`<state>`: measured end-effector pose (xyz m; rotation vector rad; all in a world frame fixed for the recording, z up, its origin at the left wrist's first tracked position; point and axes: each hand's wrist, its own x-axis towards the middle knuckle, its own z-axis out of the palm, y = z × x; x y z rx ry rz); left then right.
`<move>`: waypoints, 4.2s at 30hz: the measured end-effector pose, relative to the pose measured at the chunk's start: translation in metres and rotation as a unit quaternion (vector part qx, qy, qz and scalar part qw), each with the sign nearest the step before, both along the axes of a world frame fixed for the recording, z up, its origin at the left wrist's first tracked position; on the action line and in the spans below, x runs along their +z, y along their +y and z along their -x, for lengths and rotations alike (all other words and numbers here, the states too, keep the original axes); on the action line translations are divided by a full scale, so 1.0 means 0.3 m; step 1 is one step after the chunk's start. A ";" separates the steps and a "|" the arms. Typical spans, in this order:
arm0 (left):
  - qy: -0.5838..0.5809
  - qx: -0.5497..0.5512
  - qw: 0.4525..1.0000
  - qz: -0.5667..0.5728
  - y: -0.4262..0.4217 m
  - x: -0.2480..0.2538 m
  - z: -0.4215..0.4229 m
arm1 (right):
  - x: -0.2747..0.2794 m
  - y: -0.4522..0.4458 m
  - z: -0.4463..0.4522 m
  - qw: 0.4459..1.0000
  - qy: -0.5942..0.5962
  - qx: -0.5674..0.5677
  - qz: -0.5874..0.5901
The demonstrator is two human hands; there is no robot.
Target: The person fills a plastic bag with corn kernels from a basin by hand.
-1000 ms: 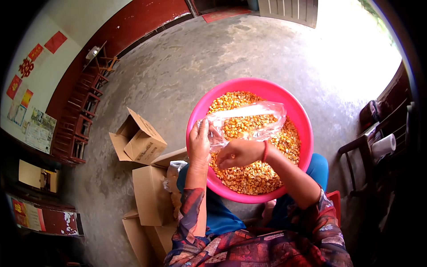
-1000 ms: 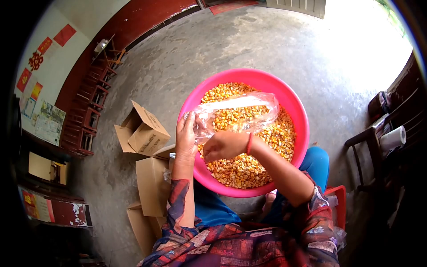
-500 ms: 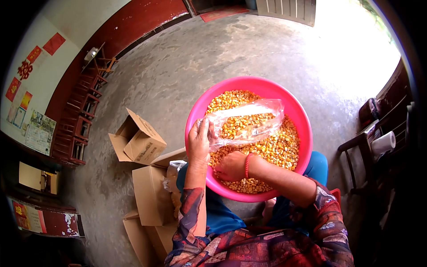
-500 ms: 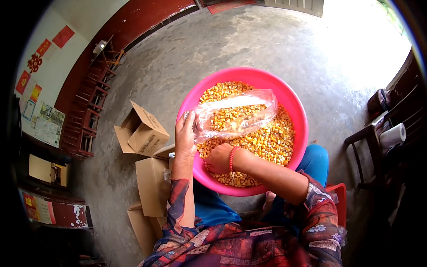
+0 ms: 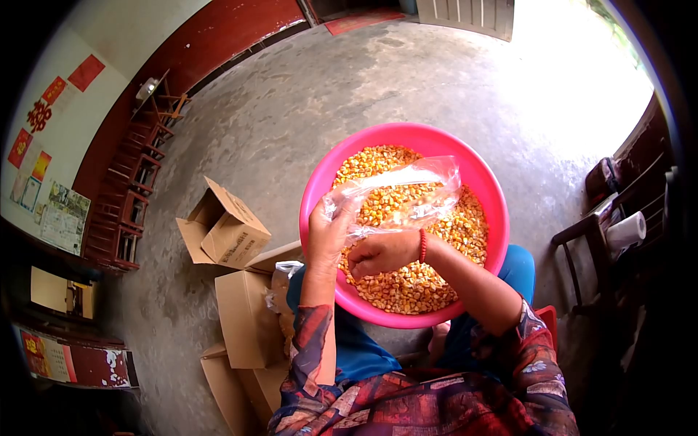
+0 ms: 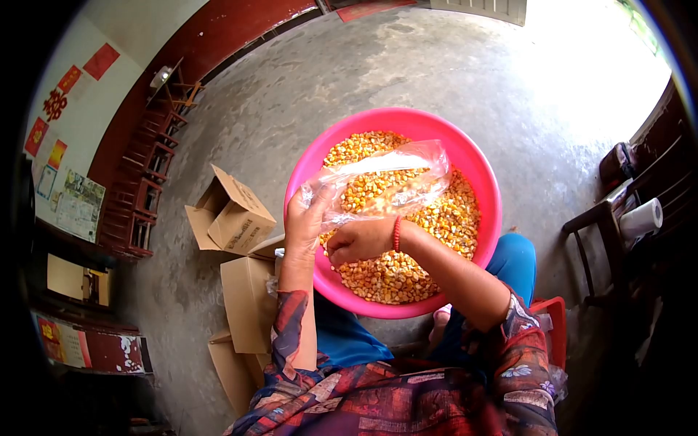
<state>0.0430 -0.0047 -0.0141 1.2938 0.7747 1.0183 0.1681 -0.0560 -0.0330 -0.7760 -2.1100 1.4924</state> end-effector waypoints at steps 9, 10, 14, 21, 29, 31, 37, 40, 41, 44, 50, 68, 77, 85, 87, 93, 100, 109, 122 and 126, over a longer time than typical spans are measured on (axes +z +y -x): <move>0.048 0.043 0.997 0.042 -0.012 0.012 0.005 | 0.105 -0.015 -0.110 0.908 0.311 -0.084 0.268; 0.048 0.043 0.997 0.042 -0.013 0.012 0.004 | 0.097 0.003 -0.126 0.896 0.326 -0.120 0.275; 0.004 -0.007 1.000 0.006 -0.021 0.021 -0.005 | 0.060 0.038 -0.165 0.897 0.275 -0.225 0.262; 0.002 -0.078 0.997 0.012 -0.032 0.048 0.000 | -0.001 0.076 -0.115 0.910 0.052 -0.409 -0.036; -0.032 -0.005 0.999 0.021 -0.019 0.037 0.004 | 0.042 0.058 -0.137 0.878 0.072 -0.291 -0.374; -0.019 0.053 0.995 0.077 -0.004 0.017 0.010 | 0.086 0.009 -0.117 0.962 0.171 -0.177 -0.121; -0.041 0.062 0.996 0.039 -0.012 0.033 0.004 | -0.064 -0.016 0.021 0.990 -0.008 0.009 -0.142; -0.049 0.062 0.996 0.048 -0.020 0.044 0.002 | -0.096 -0.034 0.053 0.960 -0.155 -0.077 -0.218; -0.056 0.055 0.996 0.052 -0.022 0.045 0.000 | -0.097 -0.035 0.062 0.960 -0.156 -0.077 -0.218; -0.045 0.053 0.997 0.042 -0.012 0.032 0.006 | -0.063 -0.062 0.086 0.937 -0.258 -0.063 -0.229; -0.026 0.057 0.998 0.029 -0.008 0.025 0.008 | -0.065 -0.061 0.094 0.941 -0.289 -0.030 -0.176; -0.020 0.076 0.996 0.045 -0.008 0.027 0.010 | 0.079 -0.029 -0.027 0.956 0.146 0.063 0.246; -0.026 0.060 0.997 0.048 -0.013 0.038 0.002 | 0.046 0.046 -0.134 0.762 0.448 -0.400 0.242; -0.035 0.037 0.996 0.075 -0.018 0.045 0.002 | 0.012 0.065 -0.071 0.745 0.509 -0.395 0.172; -0.038 0.038 0.996 0.073 -0.015 0.042 0.006 | 0.005 0.064 -0.077 0.776 0.494 -0.365 0.142; -0.016 0.030 0.998 0.044 -0.005 0.029 0.019 | 0.033 0.058 -0.101 0.836 0.388 -0.387 0.018; -0.050 0.035 0.997 0.053 0.005 0.013 0.030 | 0.069 0.044 -0.189 0.729 -0.054 -0.590 -0.342; -0.099 0.044 0.994 0.024 0.018 0.000 0.030 | 0.015 0.039 -0.279 0.715 -0.317 -0.573 -0.245; -0.111 0.142 0.984 0.011 0.015 0.012 0.022 | 0.288 -0.045 -0.298 0.722 -0.160 -0.588 -0.328; -0.166 0.151 0.974 0.038 0.031 0.001 0.032 | 0.241 -0.055 -0.335 0.739 -0.195 -0.564 -0.313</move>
